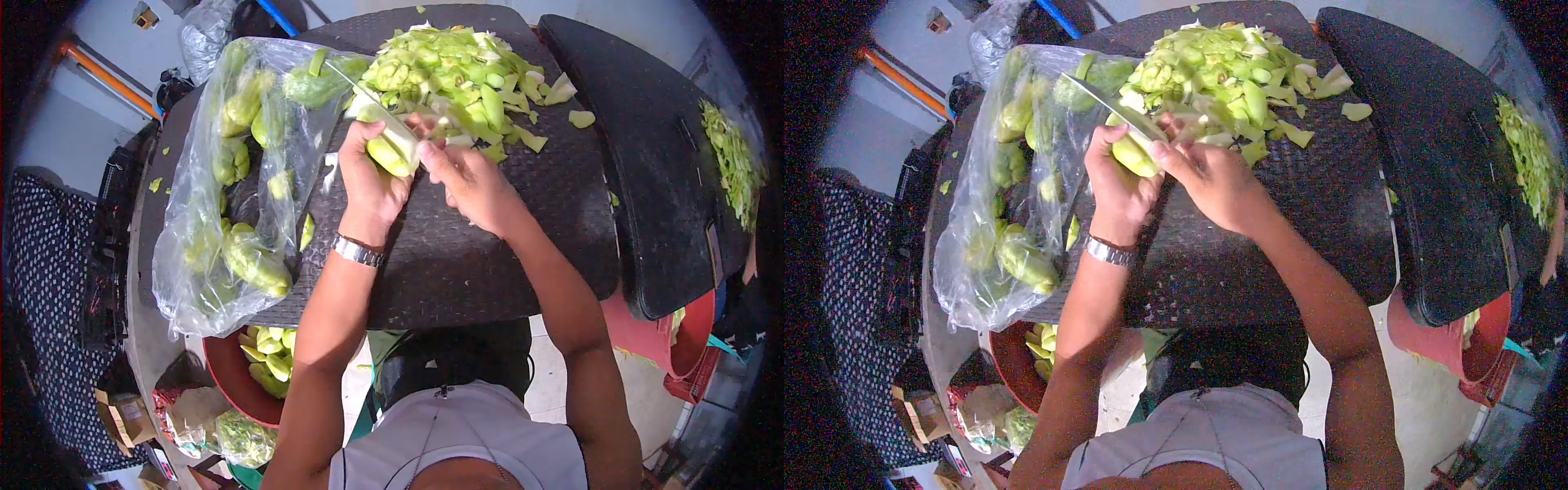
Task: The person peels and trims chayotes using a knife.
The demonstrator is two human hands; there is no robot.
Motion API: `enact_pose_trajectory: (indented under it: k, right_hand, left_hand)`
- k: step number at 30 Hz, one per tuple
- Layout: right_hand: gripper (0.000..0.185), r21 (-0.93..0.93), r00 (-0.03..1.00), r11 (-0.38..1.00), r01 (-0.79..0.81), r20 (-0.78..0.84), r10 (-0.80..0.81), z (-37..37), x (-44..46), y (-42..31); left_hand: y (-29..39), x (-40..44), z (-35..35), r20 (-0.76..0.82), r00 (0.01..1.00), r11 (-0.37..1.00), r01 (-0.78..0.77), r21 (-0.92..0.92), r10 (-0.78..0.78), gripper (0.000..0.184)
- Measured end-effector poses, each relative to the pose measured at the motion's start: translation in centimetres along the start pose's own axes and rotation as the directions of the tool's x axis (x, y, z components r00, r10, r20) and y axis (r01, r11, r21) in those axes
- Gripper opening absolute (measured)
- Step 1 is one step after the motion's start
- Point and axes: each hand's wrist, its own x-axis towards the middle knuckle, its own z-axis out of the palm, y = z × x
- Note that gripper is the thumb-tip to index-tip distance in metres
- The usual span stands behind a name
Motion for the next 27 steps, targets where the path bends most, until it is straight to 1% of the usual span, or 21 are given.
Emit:
enact_pose_trajectory:
  k: [2, 4, 6, 7, 9, 12, 13, 16, 17, 20, 22, 23, 24, 26, 27]
  right_hand:
    - [0.043, -0.017, 0.991, 0.996, 0.093, -0.097, -0.094, 0.1, 0.0, 0.2]
    - [0.035, -0.12, 0.981, 0.99, 0.067, -0.173, -0.088, 0.1, 0.2, 0.9]
    - [0.042, -0.089, 0.98, 0.994, 0.058, -0.183, -0.074, 0.2, 0.2, 0.6]
    - [0.047, -0.074, 0.98, 0.996, 0.052, -0.19, -0.065, 0.3, 0.1, 0.5]
    - [0.042, -0.132, 0.981, 0.989, 0.064, -0.176, -0.087, 0.2, 0.1, 0.5]
    - [0.035, -0.184, 0.979, 0.977, 0.104, -0.157, -0.134, 0.2, 0.4, 0.9]
    - [0.032, -0.194, 0.976, 0.973, 0.122, -0.152, -0.153, 0.4, 0.4, 1.1]
    - [0.024, -0.315, 0.969, 0.935, 0.161, -0.13, -0.21, 0.7, 0.4, 1.2]
    - [0.022, -0.296, 0.969, 0.94, 0.172, -0.121, -0.216, 0.6, 0.5, 1.2]
    - [0.02, -0.249, 0.965, 0.947, 0.202, -0.115, -0.236, 0.3, 0.5, 1.5]
    - [0.023, -0.236, 0.957, 0.945, 0.226, -0.126, -0.261, -0.2, 0.4, 1.7]
    - [0.024, -0.153, 0.982, 0.979, 0.133, -0.113, -0.151, -0.7, 0.6, 1.7]
    - [0.026, -0.074, 0.995, 0.997, 0.037, -0.089, -0.043, -1.6, 0.9, 1.6]
    - [0.03, 0.079, 0.985, 0.982, -0.171, -0.024, 0.174, -2.8, 1.2, 1.3]
    - [0.03, 0.087, 0.995, 0.993, -0.083, -0.053, 0.088, -2.1, 1.1, 1.3]
  left_hand:
    - [0.4, 0.3, -0.9, 0.062, 0.998, 1.0, 0.016, 0.021, -0.018, 0.042]
    - [0.4, 0.6, -1.4, 0.105, 0.993, 0.998, 0.04, 0.046, -0.045, 0.039]
    - [0.3, 0.6, -1.2, 0.131, 0.988, 0.994, 0.075, 0.075, -0.084, 0.036]
    - [0.0, 0.5, -1.0, 0.075, 0.995, 0.994, 0.053, 0.1, -0.061, 0.036]
    - [-0.7, -0.3, 0.4, -0.038, 0.999, 0.988, 0.019, 0.15, -0.013, 0.035]
    - [-1.3, -0.6, 0.5, -0.047, 0.998, 0.975, 0.048, 0.215, -0.039, 0.034]
    - [-1.7, -0.5, -0.1, 0.008, 1.0, 0.965, 0.006, 0.262, -0.009, 0.03]
    - [-2.4, -0.8, 0.5, -0.006, 0.995, 0.955, -0.097, 0.281, 0.103, 0.026]
    - [-2.3, -0.6, 0.4, 0.019, 0.993, 0.94, -0.115, 0.322, 0.115, 0.023]
    - [-2.5, -0.4, 0.9, 0.014, 0.981, 0.865, -0.179, 0.47, 0.195, 0.027]
    - [-1.7, -0.6, 1.1, 0.003, 0.994, 0.9, -0.1, 0.424, 0.109, 0.032]
    - [-1.3, -0.7, 1.2, 0.0, 0.998, 0.914, -0.062, 0.401, 0.068, 0.035]
    - [-1.1, -0.6, 1.1, 0.001, 0.998, 0.91, -0.057, 0.411, 0.062, 0.037]
    - [-1.0, -0.4, 1.1, 0.005, 0.999, 0.901, -0.038, 0.433, 0.04, 0.042]
    - [-1.1, -0.3, 1.4, -0.003, 0.999, 0.911, -0.038, 0.411, 0.043, 0.041]
